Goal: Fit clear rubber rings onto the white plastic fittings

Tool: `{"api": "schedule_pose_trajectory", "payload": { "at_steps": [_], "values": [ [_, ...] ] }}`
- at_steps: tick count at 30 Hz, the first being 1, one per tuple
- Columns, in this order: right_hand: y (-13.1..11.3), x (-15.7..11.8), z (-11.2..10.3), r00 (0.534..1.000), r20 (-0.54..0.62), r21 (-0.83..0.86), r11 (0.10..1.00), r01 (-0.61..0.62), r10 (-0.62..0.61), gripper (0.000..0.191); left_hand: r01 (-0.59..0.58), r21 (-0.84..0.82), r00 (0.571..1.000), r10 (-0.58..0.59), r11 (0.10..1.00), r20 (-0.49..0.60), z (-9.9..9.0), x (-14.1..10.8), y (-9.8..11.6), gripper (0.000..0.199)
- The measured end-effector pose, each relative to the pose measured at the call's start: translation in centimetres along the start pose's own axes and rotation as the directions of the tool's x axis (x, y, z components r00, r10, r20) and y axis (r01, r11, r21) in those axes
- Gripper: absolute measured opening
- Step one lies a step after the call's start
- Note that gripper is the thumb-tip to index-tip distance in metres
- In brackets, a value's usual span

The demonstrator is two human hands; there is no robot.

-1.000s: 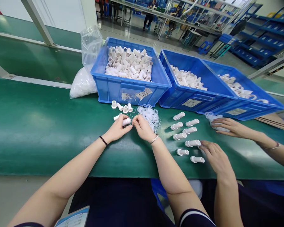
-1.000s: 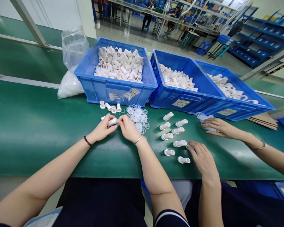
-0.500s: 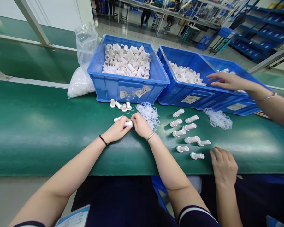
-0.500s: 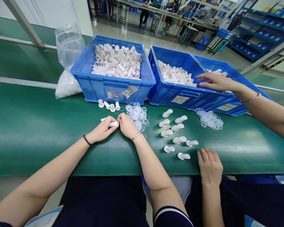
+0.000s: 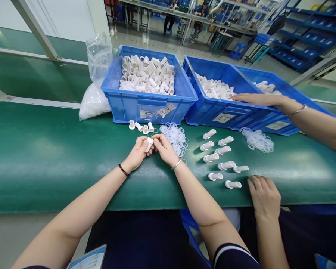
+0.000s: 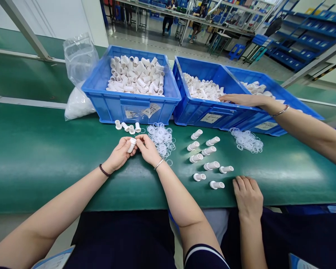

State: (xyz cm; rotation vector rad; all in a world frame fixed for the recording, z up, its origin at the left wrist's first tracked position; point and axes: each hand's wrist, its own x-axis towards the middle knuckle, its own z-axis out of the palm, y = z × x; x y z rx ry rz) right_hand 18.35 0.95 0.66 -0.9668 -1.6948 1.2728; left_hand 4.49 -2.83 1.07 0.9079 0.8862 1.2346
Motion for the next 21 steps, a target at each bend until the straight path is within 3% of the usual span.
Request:
{"api": "schedule_pose_trajectory", "payload": {
  "at_steps": [7, 12, 18, 21],
  "values": [
    [-0.07, 0.0, 0.01, 0.999, -0.014, -0.161, 0.986, 0.049, -0.051, 0.028, 0.008, -0.104, 1.0, -0.008, 0.995, 0.002, -0.03, -0.1, 0.06, 0.03],
    [-0.37, -0.05, -0.06, 0.995, -0.033, -0.221, 0.972, 0.081, -0.091, 0.026, -0.066, 0.077, 0.998, 0.066, 0.995, 0.003, -0.47, 0.08, -0.59, 0.032],
    [-0.22, -0.01, 0.13, 0.999, -0.026, 0.012, 0.999, -0.039, 0.039, 0.032, -0.037, 0.011, 0.999, 0.037, 0.999, -0.019, -0.26, 0.06, -0.68, 0.035],
    [-0.53, 0.03, 0.2, 0.998, -0.01, 0.151, 0.987, -0.057, 0.06, 0.027, -0.065, 0.123, 0.998, 0.064, 0.99, 0.012, -0.25, -0.05, -0.36, 0.032]
  ]
}}
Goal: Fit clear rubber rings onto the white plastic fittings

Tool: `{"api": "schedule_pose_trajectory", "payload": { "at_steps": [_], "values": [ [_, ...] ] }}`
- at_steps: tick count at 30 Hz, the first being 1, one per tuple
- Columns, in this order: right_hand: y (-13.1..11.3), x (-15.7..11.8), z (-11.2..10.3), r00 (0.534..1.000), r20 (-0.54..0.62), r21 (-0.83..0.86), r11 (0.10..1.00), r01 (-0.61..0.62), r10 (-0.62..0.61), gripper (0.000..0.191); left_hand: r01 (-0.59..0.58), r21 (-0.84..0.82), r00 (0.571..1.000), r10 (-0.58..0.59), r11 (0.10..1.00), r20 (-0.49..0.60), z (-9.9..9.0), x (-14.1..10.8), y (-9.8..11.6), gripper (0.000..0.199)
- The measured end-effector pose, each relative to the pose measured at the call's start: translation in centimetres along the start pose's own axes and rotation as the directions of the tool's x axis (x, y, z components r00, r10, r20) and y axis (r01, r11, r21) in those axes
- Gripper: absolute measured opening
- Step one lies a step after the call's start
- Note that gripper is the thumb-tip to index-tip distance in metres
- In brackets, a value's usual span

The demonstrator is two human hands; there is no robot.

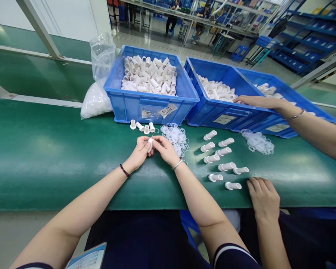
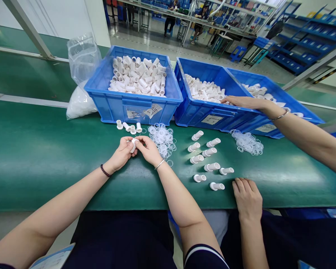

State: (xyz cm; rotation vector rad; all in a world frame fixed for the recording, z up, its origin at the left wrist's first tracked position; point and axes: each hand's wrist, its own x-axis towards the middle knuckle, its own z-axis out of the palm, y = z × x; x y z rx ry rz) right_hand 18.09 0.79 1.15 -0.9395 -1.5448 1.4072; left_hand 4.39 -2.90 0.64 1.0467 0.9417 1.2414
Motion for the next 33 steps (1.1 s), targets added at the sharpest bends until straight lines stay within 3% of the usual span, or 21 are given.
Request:
{"api": "schedule_pose_trajectory", "payload": {
  "at_steps": [3, 4, 6, 7, 9, 11, 13, 15, 17, 19, 21, 23, 30, 33],
  "values": [
    [-0.7, 0.3, -0.7, 0.99, -0.143, 0.185, 0.982, 0.045, -0.018, 0.025, -0.116, 0.329, 0.991, 0.13, 0.937, -0.019, -0.6, -0.1, 0.9, 0.029],
    [-0.9, 0.5, -1.2, 0.978, -0.207, 0.236, 0.97, 0.065, -0.015, 0.026, -0.161, 0.476, 0.978, 0.203, 0.865, -0.038, -0.9, -0.1, 1.2, 0.029],
    [-1.1, 0.7, -2.2, 0.958, -0.287, 0.25, 0.965, 0.078, -0.003, 0.03, -0.197, 0.747, 0.943, 0.331, 0.635, -0.034, -1.6, 0.0, 1.8, 0.03],
    [-1.1, 0.8, -2.6, 0.954, -0.299, 0.195, 0.979, 0.059, 0.002, 0.031, -0.185, 0.842, 0.935, 0.353, 0.507, -0.007, -1.9, 0.0, 2.0, 0.031],
    [-0.7, 0.9, -3.1, 0.952, -0.305, -0.068, 0.998, 0.008, -0.029, 0.029, -0.151, 0.938, 0.95, 0.309, 0.313, 0.05, -2.5, 0.1, 1.9, 0.033],
    [-0.2, 0.9, -2.8, 0.96, -0.255, -0.456, 0.89, -0.017, -0.113, 0.022, -0.139, 0.957, 0.968, 0.238, 0.253, 0.078, -2.8, 0.3, 1.6, 0.031],
    [0.4, 1.0, -2.1, 0.973, -0.161, -0.767, 0.641, -0.016, -0.168, 0.021, -0.152, 0.94, 0.973, 0.214, 0.307, 0.087, -2.9, 0.5, 1.3, 0.029],
    [0.7, 1.2, -1.3, 0.984, -0.095, -0.913, 0.408, -0.026, -0.148, 0.027, -0.148, 0.876, 0.975, 0.217, 0.459, 0.051, -2.8, 0.7, 1.1, 0.033],
    [0.8, 1.5, -0.7, 0.99, -0.08, -0.961, 0.272, -0.046, -0.114, 0.028, -0.096, 0.762, 0.981, 0.192, 0.64, -0.038, -2.7, 0.9, 1.1, 0.038],
    [0.9, 1.7, -0.5, 0.991, -0.079, -0.973, 0.224, -0.054, -0.106, 0.026, -0.03, 0.61, 0.987, 0.121, 0.792, -0.109, -2.5, 1.1, 1.2, 0.036],
    [0.9, 1.7, -0.5, 0.99, -0.082, -0.971, 0.232, -0.055, -0.112, 0.023, 0.04, 0.429, 0.992, 0.015, 0.902, -0.124, -2.4, 1.3, 1.2, 0.031],
    [0.8, 1.6, -0.7, 0.985, -0.084, -0.961, 0.272, -0.041, -0.15, 0.021, 0.1, 0.294, 0.991, -0.071, 0.951, -0.111, -2.2, 1.4, 1.2, 0.028],
    [-0.2, 0.6, -0.5, 0.92, -0.089, -0.756, 0.627, 0.188, -0.383, 0.017, 0.112, 0.315, 0.984, -0.061, 0.943, -0.168, -2.1, 1.2, 0.7, 0.024],
    [-0.1, 0.2, -0.1, 0.91, -0.072, -0.711, 0.661, 0.24, -0.408, 0.017, 0.102, 0.304, 0.993, -0.078, 0.947, -0.091, -1.9, 1.0, 0.9, 0.031]
  ]
}}
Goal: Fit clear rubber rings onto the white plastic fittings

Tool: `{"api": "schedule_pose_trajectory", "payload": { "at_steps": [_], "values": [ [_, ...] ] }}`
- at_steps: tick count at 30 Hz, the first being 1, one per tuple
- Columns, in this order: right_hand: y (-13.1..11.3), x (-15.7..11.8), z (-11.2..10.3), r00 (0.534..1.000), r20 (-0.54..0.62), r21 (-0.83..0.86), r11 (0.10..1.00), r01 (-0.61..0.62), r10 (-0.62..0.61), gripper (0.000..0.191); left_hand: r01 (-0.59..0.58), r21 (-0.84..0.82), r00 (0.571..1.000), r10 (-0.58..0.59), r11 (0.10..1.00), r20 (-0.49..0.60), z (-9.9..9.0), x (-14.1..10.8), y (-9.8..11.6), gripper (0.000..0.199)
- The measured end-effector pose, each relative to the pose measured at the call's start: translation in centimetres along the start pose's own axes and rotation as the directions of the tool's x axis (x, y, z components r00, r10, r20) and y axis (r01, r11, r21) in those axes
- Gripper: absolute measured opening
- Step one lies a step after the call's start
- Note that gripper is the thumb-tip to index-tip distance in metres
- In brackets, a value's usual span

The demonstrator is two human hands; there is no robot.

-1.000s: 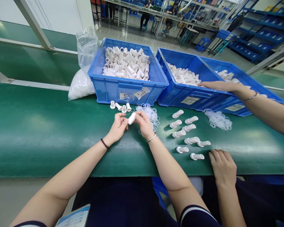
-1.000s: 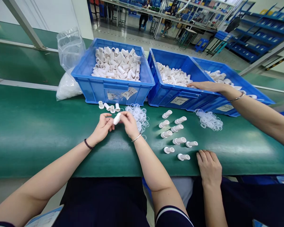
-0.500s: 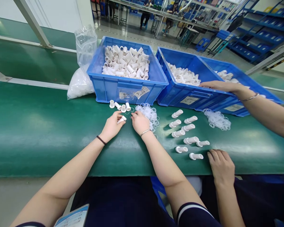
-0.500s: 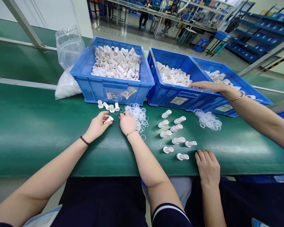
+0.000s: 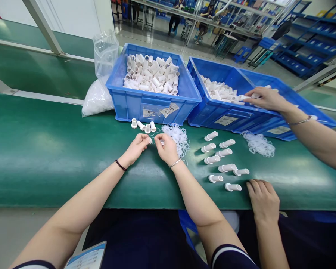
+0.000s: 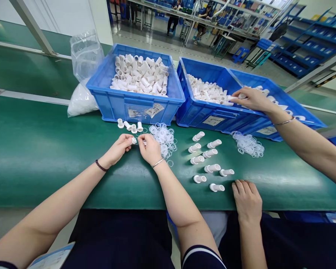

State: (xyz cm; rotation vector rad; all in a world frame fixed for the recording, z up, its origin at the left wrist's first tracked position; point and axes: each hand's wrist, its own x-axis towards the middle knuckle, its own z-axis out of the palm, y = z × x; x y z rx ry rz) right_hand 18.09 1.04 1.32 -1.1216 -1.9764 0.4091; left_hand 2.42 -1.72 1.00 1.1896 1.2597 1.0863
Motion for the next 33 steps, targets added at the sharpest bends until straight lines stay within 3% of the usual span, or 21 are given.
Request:
{"api": "schedule_pose_trajectory", "payload": {
  "at_steps": [3, 7, 11, 13, 16, 18, 22, 25, 30, 33],
  "values": [
    [-0.1, -0.2, 0.2, 1.0, 0.015, -0.012, 1.0, 0.012, -0.012, 0.017, -0.084, 0.191, 0.996, 0.082, 0.978, 0.019, 0.2, -0.4, 0.3, 0.038],
    [-0.1, -0.2, 0.0, 0.996, 0.084, -0.029, 1.0, -0.004, 0.006, 0.019, -0.208, 0.446, 0.978, 0.2, 0.87, 0.065, 0.1, -0.9, 0.8, 0.022],
    [0.3, 0.1, -0.5, 0.988, 0.151, 0.033, 0.998, -0.049, 0.044, 0.017, -0.38, 0.474, 0.923, 0.292, 0.794, 0.251, -0.3, -1.2, 1.1, 0.017],
    [0.3, 0.3, -0.6, 0.978, 0.188, 0.147, 0.981, -0.122, 0.093, 0.016, -0.413, 0.399, 0.91, 0.346, 0.819, 0.231, -0.3, -1.3, 1.1, 0.018],
    [0.0, 0.4, -0.5, 0.942, 0.261, 0.384, 0.872, -0.303, 0.213, 0.02, -0.354, 0.147, 0.935, 0.347, 0.924, 0.072, 0.5, -1.3, 0.7, 0.025],
    [-0.4, 0.3, -0.4, 0.915, 0.279, 0.506, 0.765, -0.398, 0.291, 0.024, -0.259, -0.109, 0.965, 0.262, 0.96, 0.014, 1.2, -1.2, 0.5, 0.028],
    [-0.8, 0.1, -0.2, 0.904, 0.267, 0.607, 0.67, -0.428, 0.335, 0.029, -0.021, -0.481, 0.997, 0.052, 0.877, 0.052, 2.0, -1.2, 0.6, 0.024],
    [-0.7, 0.0, -0.2, 0.92, 0.26, 0.569, 0.723, -0.391, 0.293, 0.029, 0.065, -0.589, 0.997, -0.026, 0.805, 0.075, 2.1, -1.3, 0.9, 0.019],
    [-0.5, -0.3, 0.1, 0.978, 0.103, 0.294, 0.934, -0.203, 0.18, 0.025, 0.181, -0.693, 0.983, -0.115, 0.698, 0.141, 2.0, -1.3, 1.1, 0.02],
    [-0.5, -0.4, 0.4, 0.981, 0.093, 0.27, 0.945, -0.187, 0.168, 0.026, 0.247, -0.73, 0.969, -0.14, 0.637, 0.205, 1.9, -1.2, 1.0, 0.023]
  ]
}}
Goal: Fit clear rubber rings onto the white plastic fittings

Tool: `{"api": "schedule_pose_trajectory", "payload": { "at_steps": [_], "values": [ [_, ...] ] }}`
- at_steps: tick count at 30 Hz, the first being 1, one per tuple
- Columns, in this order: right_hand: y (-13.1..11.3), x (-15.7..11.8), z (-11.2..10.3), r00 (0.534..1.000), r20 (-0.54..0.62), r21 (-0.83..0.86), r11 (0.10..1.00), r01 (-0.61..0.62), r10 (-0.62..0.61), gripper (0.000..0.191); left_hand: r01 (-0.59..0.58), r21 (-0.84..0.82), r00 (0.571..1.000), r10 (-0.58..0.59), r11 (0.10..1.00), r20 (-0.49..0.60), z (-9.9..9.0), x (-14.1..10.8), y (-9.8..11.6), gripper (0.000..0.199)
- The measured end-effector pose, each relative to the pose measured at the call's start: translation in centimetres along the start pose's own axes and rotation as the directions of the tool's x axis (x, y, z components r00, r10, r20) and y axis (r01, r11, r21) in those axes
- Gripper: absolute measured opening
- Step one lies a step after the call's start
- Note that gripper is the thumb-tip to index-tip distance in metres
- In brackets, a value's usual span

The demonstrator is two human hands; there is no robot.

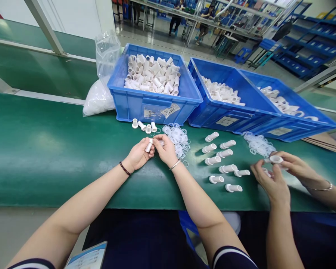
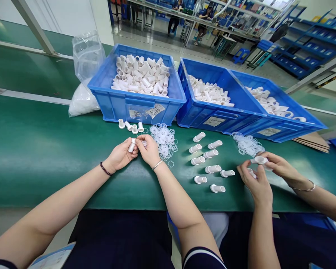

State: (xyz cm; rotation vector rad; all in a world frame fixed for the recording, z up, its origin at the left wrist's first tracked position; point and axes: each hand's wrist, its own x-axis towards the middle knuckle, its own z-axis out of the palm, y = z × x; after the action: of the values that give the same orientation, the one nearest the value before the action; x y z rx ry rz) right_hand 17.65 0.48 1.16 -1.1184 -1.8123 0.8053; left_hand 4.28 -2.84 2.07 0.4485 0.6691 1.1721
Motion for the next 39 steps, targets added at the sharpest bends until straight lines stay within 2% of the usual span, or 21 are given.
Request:
{"api": "schedule_pose_trajectory", "payload": {
  "at_steps": [4, 6, 8, 10, 13, 16, 21, 24, 27, 29, 32, 34, 36, 39],
  "values": [
    [0.2, 0.0, 0.1, 0.999, 0.046, 0.052, 0.998, -0.031, 0.028, 0.028, 0.053, -0.014, 0.998, -0.052, 0.999, 0.043, -0.1, 0.0, 0.2, 0.028],
    [0.3, 0.0, 0.1, 0.997, 0.058, 0.101, 0.993, -0.06, 0.055, 0.031, 0.037, 0.009, 0.998, -0.038, 0.999, 0.041, -0.1, 0.1, 0.3, 0.027],
    [0.5, 0.1, 0.1, 0.989, 0.104, 0.246, 0.961, -0.125, 0.102, 0.037, -0.043, 0.052, 0.999, 0.043, 0.998, -0.006, -0.2, 0.2, 0.5, 0.021],
    [0.6, 0.1, 0.1, 0.976, 0.173, 0.398, 0.897, -0.192, 0.132, 0.043, -0.168, 0.106, 0.981, 0.177, 0.98, -0.079, -0.3, 0.4, 0.7, 0.022],
    [0.6, 0.0, 0.1, 0.963, 0.22, 0.451, 0.86, -0.24, 0.153, 0.05, -0.3, 0.125, 0.942, 0.314, 0.946, -0.115, -0.4, 0.6, 1.0, 0.021],
    [0.4, -0.2, 0.4, 0.961, 0.22, 0.405, 0.881, -0.244, 0.165, 0.059, -0.307, 0.126, 0.948, 0.315, 0.943, -0.05, -0.1, 0.3, 0.7, 0.027],
    [-0.1, -0.5, 0.4, 0.975, 0.154, 0.392, 0.896, -0.21, 0.161, 0.064, -0.283, 0.256, 0.959, 0.276, 0.924, 0.063, 0.6, -0.4, -0.7, 0.028],
    [-0.4, -0.5, 0.1, 0.98, 0.118, 0.417, 0.888, -0.194, 0.159, 0.062, -0.312, 0.408, 0.95, 0.29, 0.858, 0.117, 0.3, -0.4, -1.6, 0.03],
    [-0.6, -0.4, -0.1, 0.986, 0.077, 0.437, 0.884, -0.165, 0.146, 0.06, -0.365, 0.619, 0.927, 0.336, 0.695, 0.168, -0.3, -0.2, -2.1, 0.038],
    [-0.7, -0.4, -0.1, 0.992, 0.033, 0.441, 0.889, -0.123, 0.121, 0.055, -0.39, 0.66, 0.907, 0.391, 0.642, 0.156, -0.6, 0.0, -1.9, 0.039],
    [-0.9, -0.3, 0.0, 0.996, -0.033, 0.436, 0.898, -0.059, 0.081, 0.048, -0.443, 0.54, 0.856, 0.517, 0.716, 0.016, -0.7, 0.4, -1.0, 0.041],
    [-1.1, -0.3, 0.0, 0.997, -0.059, 0.407, 0.913, -0.024, 0.052, 0.045, -0.464, 0.408, 0.834, 0.543, 0.786, -0.097, -0.6, 0.6, -0.3, 0.043],
    [-1.4, -0.4, -0.1, 0.996, -0.091, 0.323, 0.946, 0.012, 0.018, 0.036, -0.444, 0.288, 0.85, 0.5, 0.848, -0.162, -0.5, 0.8, 0.1, 0.041],
    [-1.9, -0.7, -0.1, 0.99, -0.132, 0.163, 0.984, 0.072, -0.051, 0.021, -0.39, 0.175, 0.888, 0.42, 0.904, -0.189, -0.3, 0.7, -0.1, 0.039]
  ]
}}
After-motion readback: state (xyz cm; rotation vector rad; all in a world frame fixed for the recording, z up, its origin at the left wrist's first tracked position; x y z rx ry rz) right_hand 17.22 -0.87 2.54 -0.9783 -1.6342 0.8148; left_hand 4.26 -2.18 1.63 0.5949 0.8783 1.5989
